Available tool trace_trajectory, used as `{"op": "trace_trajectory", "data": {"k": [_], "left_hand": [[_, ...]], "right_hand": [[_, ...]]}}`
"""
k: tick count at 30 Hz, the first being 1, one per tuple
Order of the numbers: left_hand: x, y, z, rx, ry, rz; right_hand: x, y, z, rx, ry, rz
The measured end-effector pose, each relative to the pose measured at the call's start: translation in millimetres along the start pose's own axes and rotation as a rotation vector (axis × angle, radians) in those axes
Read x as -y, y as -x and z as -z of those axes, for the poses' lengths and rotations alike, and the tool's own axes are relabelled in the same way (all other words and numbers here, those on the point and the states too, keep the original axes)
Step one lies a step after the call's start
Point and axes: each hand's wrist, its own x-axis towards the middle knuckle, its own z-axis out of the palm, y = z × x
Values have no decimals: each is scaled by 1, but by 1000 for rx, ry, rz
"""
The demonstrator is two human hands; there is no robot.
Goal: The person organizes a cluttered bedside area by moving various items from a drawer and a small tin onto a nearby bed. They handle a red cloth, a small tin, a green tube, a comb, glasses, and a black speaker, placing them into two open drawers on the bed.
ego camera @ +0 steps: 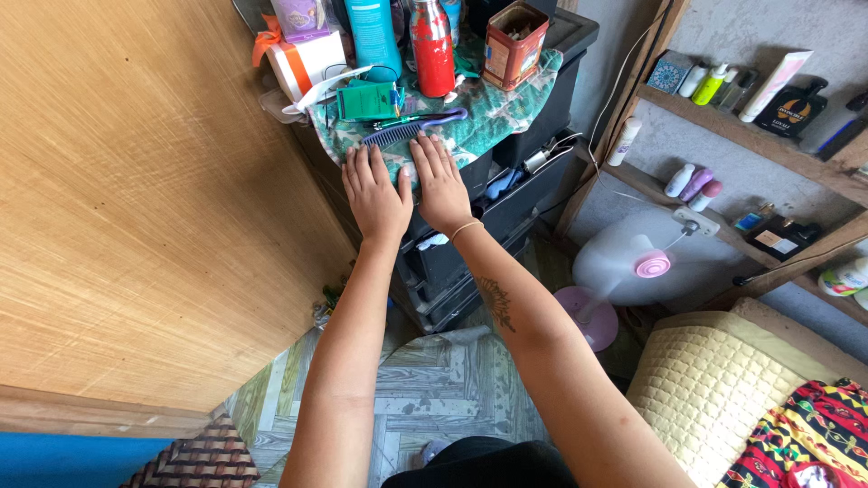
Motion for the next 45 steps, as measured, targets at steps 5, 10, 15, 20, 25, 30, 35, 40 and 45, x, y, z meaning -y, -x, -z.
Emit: {"op": "trace_trajectory", "data": {"k": [5,10,15,20,25,30,35,40,45], "left_hand": [[0,0,0,-30,35,-4],[0,1,-1,-32,25,-3],[0,0,-2,-32,27,1],[1,1,-2,-34,22,-3],[0,0,-1,-35,24,-5],[-1,-1,0,-23,27,6],[0,0,0,-28,24,0],[1,0,-1,-54,39,-13],[1,2,0,-71,37,-22]], "right_hand": [[1,0,0,0,2,-7],[0,0,-1,-14,-8,0],[0,0,-2,-13,-5,-4],[1,1,-2,-9,-15,-5],[0,0,-1,-14,-13,-5],[0,0,-2,-12,0,-4],[0,0,-1,-5,-14,-12],[1,-1,0,-9,-13,-9],[1,0,1,6,-42,-15]]}}
